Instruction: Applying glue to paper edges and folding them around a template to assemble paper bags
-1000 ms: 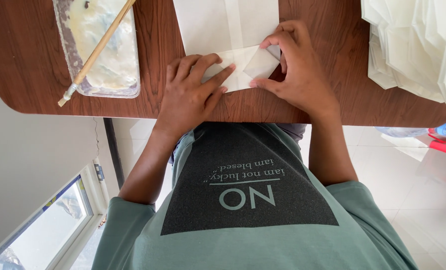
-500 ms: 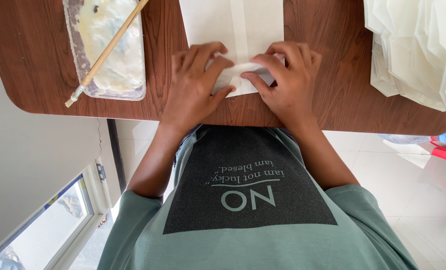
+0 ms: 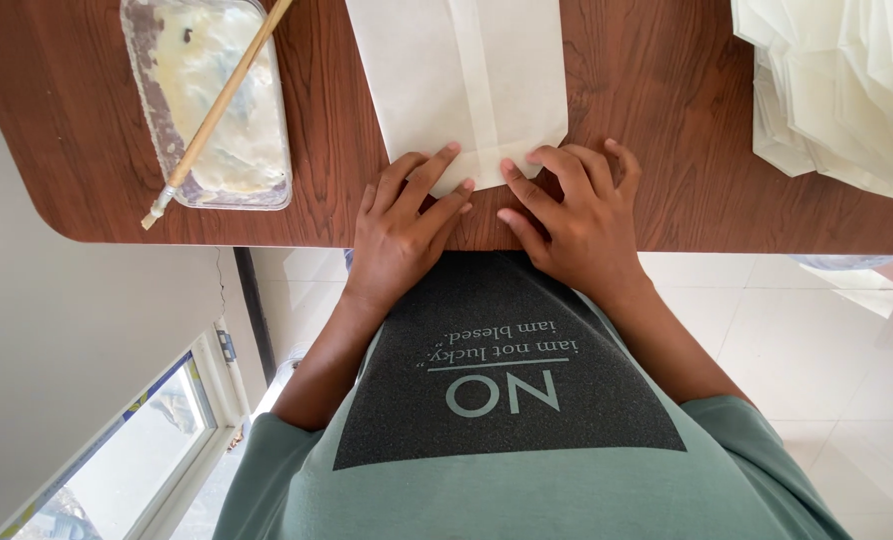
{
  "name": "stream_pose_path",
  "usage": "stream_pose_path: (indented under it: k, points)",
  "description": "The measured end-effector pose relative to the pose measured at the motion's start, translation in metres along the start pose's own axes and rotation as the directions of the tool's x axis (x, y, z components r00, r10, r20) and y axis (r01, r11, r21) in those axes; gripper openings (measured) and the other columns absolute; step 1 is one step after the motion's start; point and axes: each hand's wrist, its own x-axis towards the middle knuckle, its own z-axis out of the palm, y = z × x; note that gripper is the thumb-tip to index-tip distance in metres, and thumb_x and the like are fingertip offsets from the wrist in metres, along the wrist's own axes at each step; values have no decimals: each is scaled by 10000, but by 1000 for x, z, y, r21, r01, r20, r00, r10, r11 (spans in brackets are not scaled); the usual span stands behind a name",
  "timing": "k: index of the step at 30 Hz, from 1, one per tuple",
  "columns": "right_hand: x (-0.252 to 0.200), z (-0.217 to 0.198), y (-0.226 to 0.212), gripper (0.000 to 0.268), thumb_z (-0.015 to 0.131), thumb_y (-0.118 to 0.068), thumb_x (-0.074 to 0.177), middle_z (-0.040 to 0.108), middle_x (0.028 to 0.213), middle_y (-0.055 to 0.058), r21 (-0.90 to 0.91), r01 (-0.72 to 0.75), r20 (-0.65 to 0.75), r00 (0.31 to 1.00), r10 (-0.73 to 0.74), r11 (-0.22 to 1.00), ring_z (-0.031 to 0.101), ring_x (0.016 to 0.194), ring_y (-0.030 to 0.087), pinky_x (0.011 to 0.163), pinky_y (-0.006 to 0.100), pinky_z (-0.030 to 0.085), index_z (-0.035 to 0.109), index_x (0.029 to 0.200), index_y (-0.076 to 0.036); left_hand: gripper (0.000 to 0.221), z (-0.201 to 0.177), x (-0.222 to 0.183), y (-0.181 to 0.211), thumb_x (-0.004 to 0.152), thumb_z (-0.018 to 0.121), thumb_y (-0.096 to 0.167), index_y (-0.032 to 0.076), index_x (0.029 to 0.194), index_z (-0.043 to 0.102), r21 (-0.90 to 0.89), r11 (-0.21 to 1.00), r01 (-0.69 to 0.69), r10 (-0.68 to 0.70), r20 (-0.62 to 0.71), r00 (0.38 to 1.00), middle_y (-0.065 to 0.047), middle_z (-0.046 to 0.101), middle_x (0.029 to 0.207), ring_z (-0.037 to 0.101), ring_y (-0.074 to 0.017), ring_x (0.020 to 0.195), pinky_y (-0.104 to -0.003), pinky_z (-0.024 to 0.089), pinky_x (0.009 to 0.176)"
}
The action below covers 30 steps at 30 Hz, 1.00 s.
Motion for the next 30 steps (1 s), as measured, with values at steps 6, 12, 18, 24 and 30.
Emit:
stream_pose_path:
  k: [6, 12, 18, 24, 30]
  points:
    - [2, 3, -1, 441, 686, -356, 1037, 578, 1233, 135, -138, -311, -188, 940, 283, 940, 575, 1089, 308, 901, 451, 374, 678, 1289, 6, 59, 9, -5, -5, 964, 763, 150, 179, 997, 803, -18, 1000, 19, -20, -18, 1000, -37, 746, 1230, 670, -281, 1112, -373, 512, 867]
    - [18, -1, -20, 464, 730, -380, 996, 548, 1250, 122, 31, -451, -136, 882, 450, 892, 570, 1079, 322, 890, 468, 349, 620, 1237, 1, 77, 10, -7, -4, 989, 726, 115, 130, 1026, 791, -33, 999, -21, 19, -56, 998, -81, 755, 1204, 684, -314, 1108, -406, 514, 948]
    - [14, 3, -20, 520, 757, -142, 976, 624, 963, 145, 725, -446, 51, 794, 606, 524, 645, 839, 228, 769, 346, 445, 340, 1272, -49, 139, 7, -7, -2, 989, 693, 68, 106, 1085, 786, -92, 991, -97, 85, -122, 989, -97, 755, 1197, 680, -351, 1124, -461, 521, 978]
    - [-18, 18, -4, 367, 545, -153, 1110, 689, 1071, 207, 867, -166, -220, 719, 659, 470, 677, 913, 190, 770, 268, 513, 323, 1399, -106, 150, 4, -6, 6, 923, 791, 138, 98, 1064, 824, -204, 971, -127, 58, -316, 947, -117, 764, 1159, 695, -353, 1083, -481, 553, 1022]
    - [-14, -22, 0, 351, 462, -190, 1121, 504, 1192, 159, 764, 25, -502, 651, 569, 644, 600, 887, 143, 884, 280, 539, 424, 1384, 40, 420, -9, 0, 4, 986, 664, 344, -27, 1048, 477, -642, 751, -154, -276, -517, 811, -201, 464, 1081, 582, -356, 1022, -512, 664, 811]
